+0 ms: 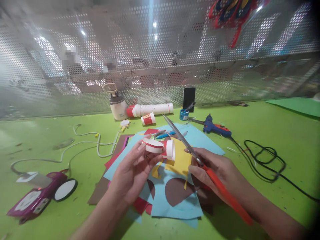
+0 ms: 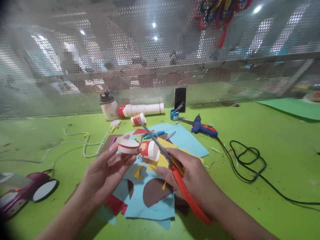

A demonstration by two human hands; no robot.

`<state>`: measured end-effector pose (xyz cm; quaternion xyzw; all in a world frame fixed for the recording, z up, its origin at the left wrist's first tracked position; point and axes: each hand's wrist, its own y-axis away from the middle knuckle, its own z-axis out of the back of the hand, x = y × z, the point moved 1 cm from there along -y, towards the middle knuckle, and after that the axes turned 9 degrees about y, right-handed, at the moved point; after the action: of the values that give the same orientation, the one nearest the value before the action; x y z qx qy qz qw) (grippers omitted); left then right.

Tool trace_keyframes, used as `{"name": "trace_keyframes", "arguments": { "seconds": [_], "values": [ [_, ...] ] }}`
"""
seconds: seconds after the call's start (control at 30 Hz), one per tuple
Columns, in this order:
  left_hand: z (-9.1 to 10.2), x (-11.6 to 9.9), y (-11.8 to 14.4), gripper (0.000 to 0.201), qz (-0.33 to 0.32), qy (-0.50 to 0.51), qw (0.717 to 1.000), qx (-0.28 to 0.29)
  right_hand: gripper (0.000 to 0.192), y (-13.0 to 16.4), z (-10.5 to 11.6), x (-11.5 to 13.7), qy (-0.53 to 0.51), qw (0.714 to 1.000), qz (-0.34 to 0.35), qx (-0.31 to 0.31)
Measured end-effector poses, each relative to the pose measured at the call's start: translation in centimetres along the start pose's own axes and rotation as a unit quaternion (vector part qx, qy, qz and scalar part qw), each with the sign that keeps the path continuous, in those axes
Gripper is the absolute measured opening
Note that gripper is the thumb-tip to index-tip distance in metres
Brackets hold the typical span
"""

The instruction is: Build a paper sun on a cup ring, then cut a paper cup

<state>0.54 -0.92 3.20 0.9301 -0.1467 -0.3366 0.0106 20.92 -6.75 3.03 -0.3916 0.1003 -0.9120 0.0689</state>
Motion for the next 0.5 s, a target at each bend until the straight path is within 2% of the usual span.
{"name": "trace_keyframes", "arguments": {
  "seconds": [0.1,0.2,0.3,0.4,0.5],
  "values": [
    [-0.2,0.0,0.3,0.037,-0.032,-0.043,0.998,0.019,0.032,-0.2,-0.2,-0.3,-0.016,1.000,-0.004,-0.007],
    [-0.6,0.2,0.7,0.041,-0.077,-0.096,0.992,0.028,0.030,-0.2,-0.5,-0.7,-0.012,1.000,0.014,-0.005],
    [-0.9,0.4,0.9,0.051,-0.104,-0.138,0.985,0.012,0.029,-0.1,-0.6,-0.7,0.017,0.999,0.029,-0.004],
    [-1.0,0.7,0.8,0.060,-0.117,-0.138,0.984,-0.004,0.030,0.1,-0.5,-0.4,0.034,0.999,0.029,-0.008],
    [-1.0,1.0,0.8,0.057,-0.106,-0.118,0.987,0.000,0.030,0.1,-0.6,-0.1,0.030,0.999,0.017,0.002]
  ]
}}
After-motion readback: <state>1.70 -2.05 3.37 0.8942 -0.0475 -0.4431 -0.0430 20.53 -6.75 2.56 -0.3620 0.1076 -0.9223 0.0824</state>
